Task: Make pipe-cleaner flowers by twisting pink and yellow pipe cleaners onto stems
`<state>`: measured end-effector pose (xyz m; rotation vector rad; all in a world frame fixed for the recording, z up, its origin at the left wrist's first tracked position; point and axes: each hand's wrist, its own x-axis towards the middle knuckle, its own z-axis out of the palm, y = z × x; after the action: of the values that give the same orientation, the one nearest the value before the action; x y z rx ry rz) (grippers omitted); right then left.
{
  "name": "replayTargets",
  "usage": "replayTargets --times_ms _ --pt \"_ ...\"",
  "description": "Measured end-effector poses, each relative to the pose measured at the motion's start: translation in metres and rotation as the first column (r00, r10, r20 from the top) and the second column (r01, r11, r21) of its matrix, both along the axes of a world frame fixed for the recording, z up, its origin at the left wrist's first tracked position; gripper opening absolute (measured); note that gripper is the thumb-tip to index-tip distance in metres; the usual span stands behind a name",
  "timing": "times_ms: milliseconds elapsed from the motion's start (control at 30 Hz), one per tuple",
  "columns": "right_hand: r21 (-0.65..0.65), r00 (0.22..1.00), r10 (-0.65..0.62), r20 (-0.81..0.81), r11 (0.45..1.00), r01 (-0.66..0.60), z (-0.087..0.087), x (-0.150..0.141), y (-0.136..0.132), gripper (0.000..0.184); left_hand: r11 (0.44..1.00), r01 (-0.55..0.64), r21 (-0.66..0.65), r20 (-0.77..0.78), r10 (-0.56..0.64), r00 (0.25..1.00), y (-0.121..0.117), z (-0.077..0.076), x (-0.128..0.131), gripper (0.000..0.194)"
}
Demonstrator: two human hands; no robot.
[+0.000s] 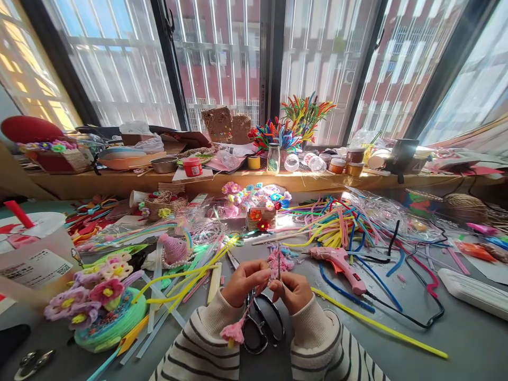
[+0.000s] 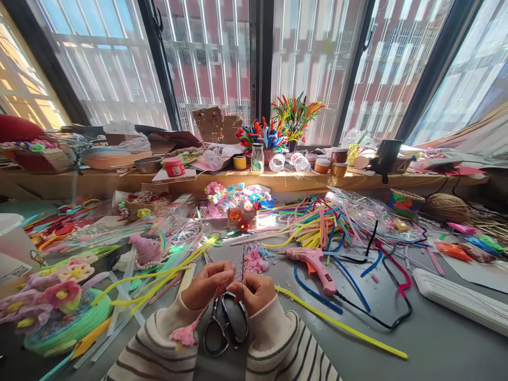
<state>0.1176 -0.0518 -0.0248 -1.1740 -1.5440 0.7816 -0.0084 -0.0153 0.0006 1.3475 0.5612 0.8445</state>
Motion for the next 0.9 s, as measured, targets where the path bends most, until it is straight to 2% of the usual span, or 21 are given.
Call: replayTargets --times_ms 133,333,467,567,633,700,800,900 --pt "0.001 1.0 0.013 -0.019 1.0 -0.013 0.0 -0.001 0.0 0.059 1.0 -0.009 0.007 0.034 0.009 0.999 -0.001 0.003 0.001 0.03" --pt "0.074 0.984 0.157 -0.087 0.986 -0.15 0.002 -0.006 -0.001 0.065 0.999 0.032 -0.019 0.073 -0.031 0.997 -0.003 0.004 0.002 0.03" --pt "0.027 0.998 -0.019 -0.068 0.999 0.021 -0.001 -0.001 0.0 0.055 0.996 0.083 -0.033 -0.013 -0.084 0.996 -0.002 -0.002 0.001 0.03" --pt "0.013 0.99 -0.123 -0.072 0.992 0.124 -0.002 0.002 0.002 0.053 0.997 0.068 -0.034 -0.024 -0.069 0.997 -0.001 -0.004 0.001 0.029" --pt "0.016 0.987 -0.143 -0.067 0.989 0.145 -0.005 0.003 0.004 0.053 0.999 0.014 -0.032 -0.006 -0.014 1.0 0.001 -0.003 0.002 0.029" --pt "0.001 0.988 -0.152 -0.029 0.988 0.152 -0.009 0.002 0.006 0.053 0.995 -0.089 -0.051 0.003 0.089 0.996 0.005 -0.003 0.002 0.03" --pt "-0.058 0.983 -0.173 0.065 0.983 0.177 -0.021 0.001 0.009 0.05 0.952 -0.29 -0.095 0.002 0.292 0.956 0.014 -0.007 0.003 0.03" --pt "-0.107 0.975 -0.201 0.099 0.972 0.211 -0.029 0.002 0.008 0.045 0.91 -0.397 -0.117 -0.001 0.399 0.917 0.019 -0.012 0.002 0.03"
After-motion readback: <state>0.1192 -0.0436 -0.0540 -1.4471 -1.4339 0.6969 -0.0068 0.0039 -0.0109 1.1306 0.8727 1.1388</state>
